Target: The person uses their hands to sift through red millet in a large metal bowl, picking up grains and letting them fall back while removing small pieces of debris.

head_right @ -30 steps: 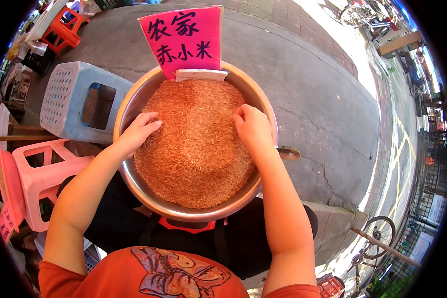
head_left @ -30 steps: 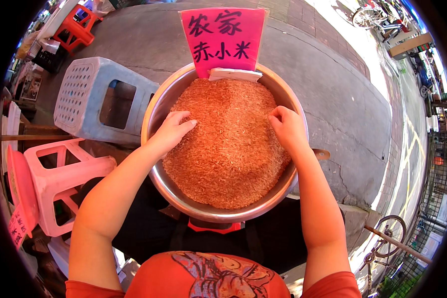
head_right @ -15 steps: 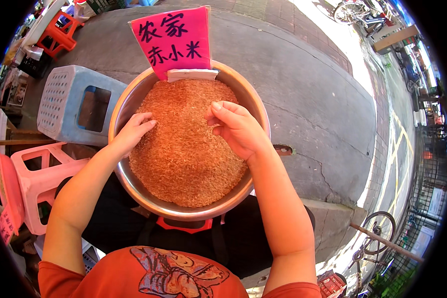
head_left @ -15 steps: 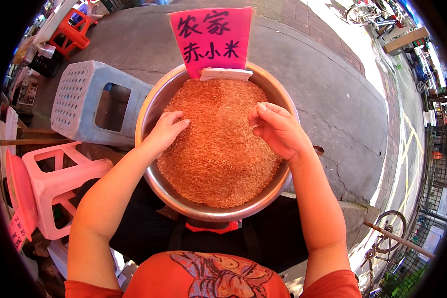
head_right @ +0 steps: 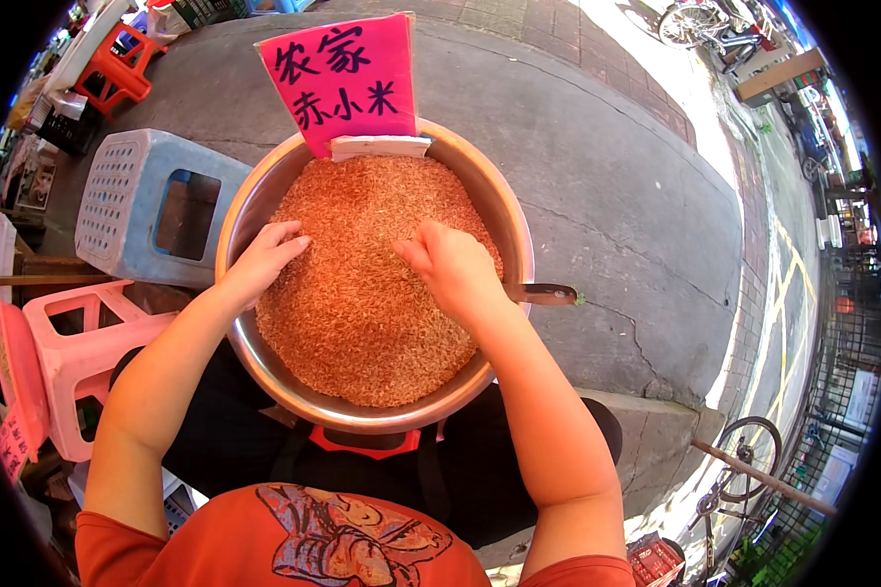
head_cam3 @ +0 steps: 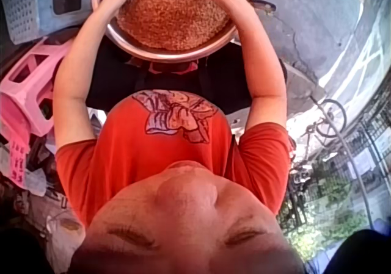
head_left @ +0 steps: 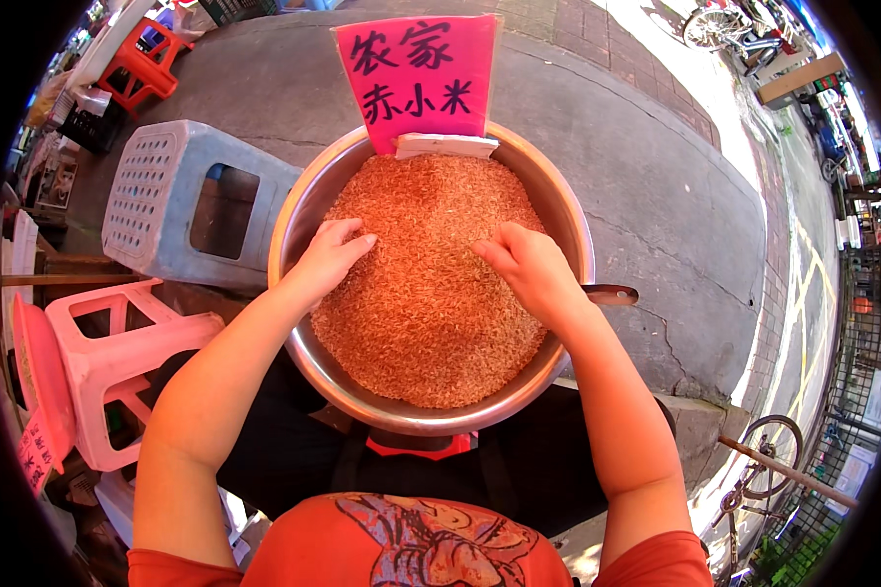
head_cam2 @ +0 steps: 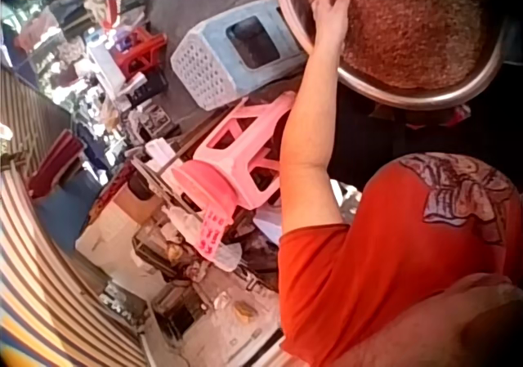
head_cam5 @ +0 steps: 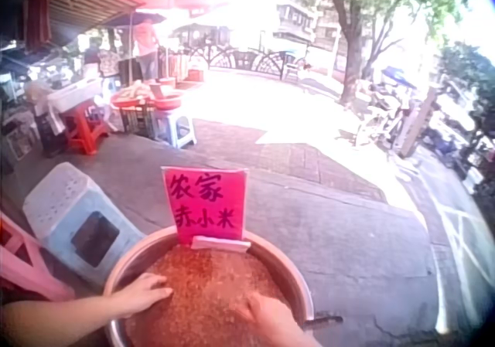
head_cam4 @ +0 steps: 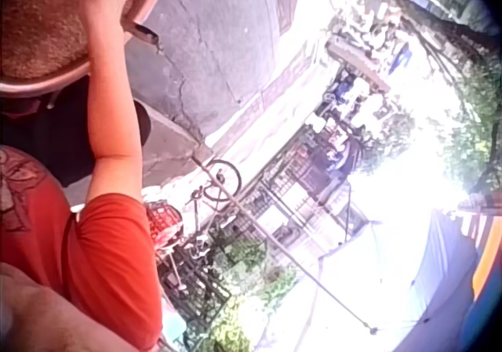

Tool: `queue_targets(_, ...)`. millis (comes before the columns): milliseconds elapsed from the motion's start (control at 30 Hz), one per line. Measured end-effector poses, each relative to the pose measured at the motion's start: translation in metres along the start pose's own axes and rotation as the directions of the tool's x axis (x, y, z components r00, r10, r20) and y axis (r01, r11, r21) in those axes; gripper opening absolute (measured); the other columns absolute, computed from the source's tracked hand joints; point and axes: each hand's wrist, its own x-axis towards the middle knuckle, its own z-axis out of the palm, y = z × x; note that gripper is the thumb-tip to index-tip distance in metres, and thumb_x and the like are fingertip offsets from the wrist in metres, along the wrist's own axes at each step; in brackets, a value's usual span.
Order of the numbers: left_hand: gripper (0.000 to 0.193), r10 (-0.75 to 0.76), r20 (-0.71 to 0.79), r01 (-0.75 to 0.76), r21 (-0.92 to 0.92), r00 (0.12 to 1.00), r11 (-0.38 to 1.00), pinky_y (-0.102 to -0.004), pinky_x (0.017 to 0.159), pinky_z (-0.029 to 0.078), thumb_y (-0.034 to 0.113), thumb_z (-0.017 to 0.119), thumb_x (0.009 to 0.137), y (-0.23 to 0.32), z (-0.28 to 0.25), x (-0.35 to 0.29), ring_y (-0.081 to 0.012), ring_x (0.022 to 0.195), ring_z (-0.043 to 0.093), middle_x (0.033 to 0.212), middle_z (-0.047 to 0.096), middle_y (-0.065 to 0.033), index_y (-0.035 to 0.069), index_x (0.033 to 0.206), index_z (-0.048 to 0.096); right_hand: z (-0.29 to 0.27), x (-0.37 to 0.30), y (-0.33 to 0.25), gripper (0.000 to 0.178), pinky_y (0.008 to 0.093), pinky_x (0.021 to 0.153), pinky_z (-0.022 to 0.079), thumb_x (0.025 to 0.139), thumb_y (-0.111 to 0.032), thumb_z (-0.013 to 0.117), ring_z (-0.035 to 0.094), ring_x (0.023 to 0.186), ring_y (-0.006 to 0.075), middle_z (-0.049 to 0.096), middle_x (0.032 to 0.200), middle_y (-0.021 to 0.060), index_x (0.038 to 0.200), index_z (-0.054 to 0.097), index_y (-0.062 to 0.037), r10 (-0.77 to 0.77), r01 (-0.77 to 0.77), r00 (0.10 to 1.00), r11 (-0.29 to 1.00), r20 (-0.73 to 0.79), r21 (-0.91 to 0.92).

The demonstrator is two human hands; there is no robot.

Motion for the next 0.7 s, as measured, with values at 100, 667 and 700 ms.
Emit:
queue_targets(100,0.059,0.000,0.004,0.000,0.001,1.000,1.000,-0.0360,0.105,0.030,0.035,0.060,0.086,0.000,0.001,0.001,-0.0279,0.127,0.035,0.134,0.038,-0.0188,-0.004,0.128,0.046,-0.001,-0.002,-0.003,0.030,0.0431,0.063,0.045,0.082,-0.030,0.065,0.058,0.069,0.0373,0.060,0.071,0.0204,0.076,0.057,-0.0013,-0.008,0.008,1.000,1.000,-0.013,-0.010)
queue_targets(667,0.041,0.149,0.369,0.070,-0.519,0.917,0.852,-0.0310,0.104,0.027,0.022,0.052,0.092,0.079,0.015,-0.046,-0.0160,0.122,0.040,0.129,0.049,-0.0082,-0.001,0.126,0.050,-0.054,0.009,0.027,0.030,0.0325,0.070,0.047,0.086,-0.029,0.061,0.062,0.078,0.0241,0.065,0.082,0.0157,0.095,0.066,-0.0012,0.196,-0.133,0.936,0.966,-0.293,0.221)
queue_targets(700,0.040,0.201,0.412,0.056,-0.533,0.889,0.844,-0.0307,0.104,0.027,0.023,0.052,0.093,0.080,0.011,-0.044,-0.0160,0.122,0.041,0.128,0.050,-0.0077,0.000,0.125,0.051,-0.038,0.016,0.039,0.034,0.0335,0.070,0.046,0.088,-0.032,0.058,0.062,0.077,0.0239,0.065,0.077,0.0156,0.095,0.065,0.0005,0.201,-0.143,0.961,0.949,-0.191,0.282)
